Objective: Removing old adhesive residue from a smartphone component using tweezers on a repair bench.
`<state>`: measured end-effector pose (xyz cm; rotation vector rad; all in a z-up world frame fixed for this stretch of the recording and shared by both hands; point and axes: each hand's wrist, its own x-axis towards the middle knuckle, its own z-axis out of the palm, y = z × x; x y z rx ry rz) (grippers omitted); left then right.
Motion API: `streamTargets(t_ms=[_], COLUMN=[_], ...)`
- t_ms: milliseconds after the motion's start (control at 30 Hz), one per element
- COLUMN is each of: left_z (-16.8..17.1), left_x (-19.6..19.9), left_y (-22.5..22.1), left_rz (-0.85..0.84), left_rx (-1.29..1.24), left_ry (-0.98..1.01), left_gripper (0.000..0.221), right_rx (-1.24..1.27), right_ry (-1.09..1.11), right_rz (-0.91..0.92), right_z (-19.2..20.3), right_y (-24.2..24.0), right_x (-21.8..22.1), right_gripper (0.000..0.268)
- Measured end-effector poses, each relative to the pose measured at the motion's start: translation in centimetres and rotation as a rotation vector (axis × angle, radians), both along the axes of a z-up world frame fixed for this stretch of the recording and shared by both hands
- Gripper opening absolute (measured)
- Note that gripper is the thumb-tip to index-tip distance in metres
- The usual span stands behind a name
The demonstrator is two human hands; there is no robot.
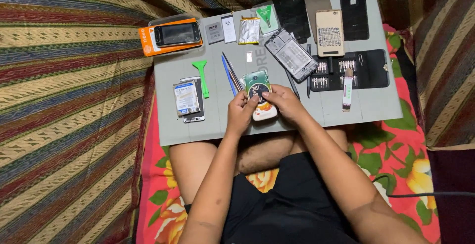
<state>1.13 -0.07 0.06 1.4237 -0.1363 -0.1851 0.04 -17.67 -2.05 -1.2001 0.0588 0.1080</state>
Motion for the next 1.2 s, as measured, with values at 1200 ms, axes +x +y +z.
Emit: streamTargets(t_ms=[1200], left_z=[1.3], left_x=[-0.3], left_y=[0.1], left_rz=[0.029], left_rx=[0.014], left_ry=[0.022], left_gripper=[0.019], right_rx=[-0.040], right_ry=[0.023], right_rz=[0.016], right_z=[-1.0], right_y=[-0.1], right_x=[0.6], right_gripper=[0.021])
